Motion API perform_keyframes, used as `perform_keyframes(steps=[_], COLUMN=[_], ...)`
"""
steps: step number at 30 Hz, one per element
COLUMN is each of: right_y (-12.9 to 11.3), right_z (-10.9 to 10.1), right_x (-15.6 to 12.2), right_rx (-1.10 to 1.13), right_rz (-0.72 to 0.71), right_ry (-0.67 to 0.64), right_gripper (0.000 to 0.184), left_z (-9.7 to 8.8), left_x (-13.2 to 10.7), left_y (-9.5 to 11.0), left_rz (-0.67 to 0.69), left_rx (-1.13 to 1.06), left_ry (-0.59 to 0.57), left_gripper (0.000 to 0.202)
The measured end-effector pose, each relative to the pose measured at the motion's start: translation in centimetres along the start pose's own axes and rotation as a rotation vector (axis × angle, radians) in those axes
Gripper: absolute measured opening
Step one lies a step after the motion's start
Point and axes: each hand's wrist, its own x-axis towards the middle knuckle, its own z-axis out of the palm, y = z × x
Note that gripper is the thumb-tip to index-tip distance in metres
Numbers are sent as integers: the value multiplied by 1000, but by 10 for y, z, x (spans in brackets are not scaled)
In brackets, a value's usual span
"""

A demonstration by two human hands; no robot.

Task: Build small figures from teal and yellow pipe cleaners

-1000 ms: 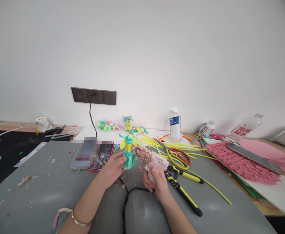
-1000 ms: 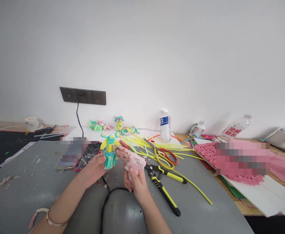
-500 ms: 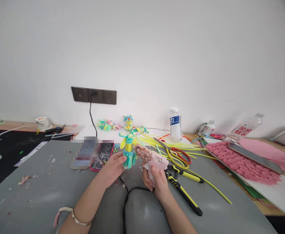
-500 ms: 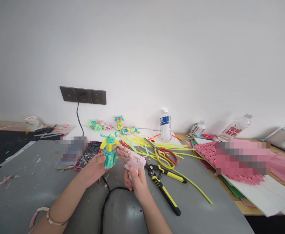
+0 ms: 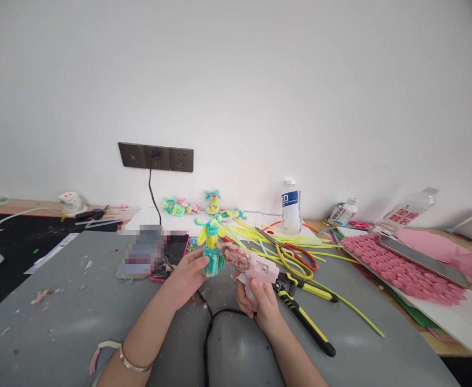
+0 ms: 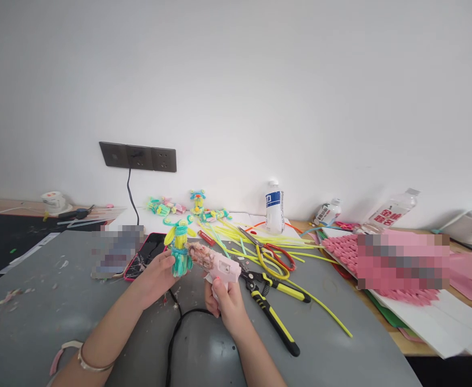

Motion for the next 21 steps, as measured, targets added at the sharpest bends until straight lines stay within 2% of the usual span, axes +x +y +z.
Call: perform_keyframes(steps=[21], right_y=[-2], right_z=[0], right_x=[-2], right_rx=[-51], right_rz=[-8], right_ry=[-2], right_gripper=[45], left_z=[0], left_x=[1], left_y=[1], left_rz=[1], left_rx=[-32], left_ry=[0], left_gripper=[34])
